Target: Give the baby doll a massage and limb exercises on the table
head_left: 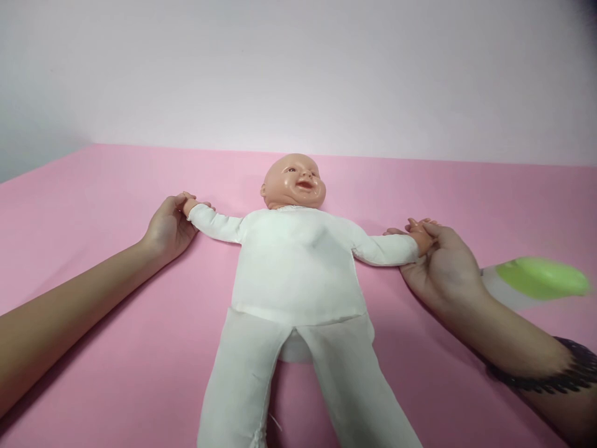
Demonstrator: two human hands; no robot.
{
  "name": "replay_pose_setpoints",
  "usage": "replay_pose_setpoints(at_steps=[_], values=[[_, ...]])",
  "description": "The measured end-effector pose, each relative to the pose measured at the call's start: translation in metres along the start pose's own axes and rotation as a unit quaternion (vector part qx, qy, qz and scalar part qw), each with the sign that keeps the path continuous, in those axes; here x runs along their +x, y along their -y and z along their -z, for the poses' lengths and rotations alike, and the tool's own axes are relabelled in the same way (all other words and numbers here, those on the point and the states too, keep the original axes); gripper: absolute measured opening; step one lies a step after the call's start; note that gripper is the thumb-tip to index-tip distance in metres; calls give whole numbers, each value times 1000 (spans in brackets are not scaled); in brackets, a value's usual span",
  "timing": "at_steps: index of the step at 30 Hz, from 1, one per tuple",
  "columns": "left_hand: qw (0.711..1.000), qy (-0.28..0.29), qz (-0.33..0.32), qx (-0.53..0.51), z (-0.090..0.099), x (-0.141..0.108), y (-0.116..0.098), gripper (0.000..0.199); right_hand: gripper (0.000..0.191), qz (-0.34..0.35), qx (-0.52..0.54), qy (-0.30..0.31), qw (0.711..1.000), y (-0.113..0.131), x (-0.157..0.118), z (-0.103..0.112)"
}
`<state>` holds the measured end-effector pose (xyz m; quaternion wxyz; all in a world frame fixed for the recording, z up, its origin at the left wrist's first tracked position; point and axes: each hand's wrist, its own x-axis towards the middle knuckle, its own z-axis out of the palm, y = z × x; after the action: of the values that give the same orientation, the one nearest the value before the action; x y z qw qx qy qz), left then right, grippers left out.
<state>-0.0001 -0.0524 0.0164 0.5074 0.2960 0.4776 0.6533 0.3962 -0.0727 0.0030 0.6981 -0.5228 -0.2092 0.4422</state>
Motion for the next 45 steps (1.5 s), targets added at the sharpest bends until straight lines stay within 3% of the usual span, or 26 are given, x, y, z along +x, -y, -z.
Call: replay_pose_setpoints(at_steps=[22,45], values=[[1000,4,-4,11,0,1,0,13,20,-13,24,-29,999,3,-7,-6],[1000,6,-6,7,1,2,1,16,15,5,-1,5,1000,-1,2,1]])
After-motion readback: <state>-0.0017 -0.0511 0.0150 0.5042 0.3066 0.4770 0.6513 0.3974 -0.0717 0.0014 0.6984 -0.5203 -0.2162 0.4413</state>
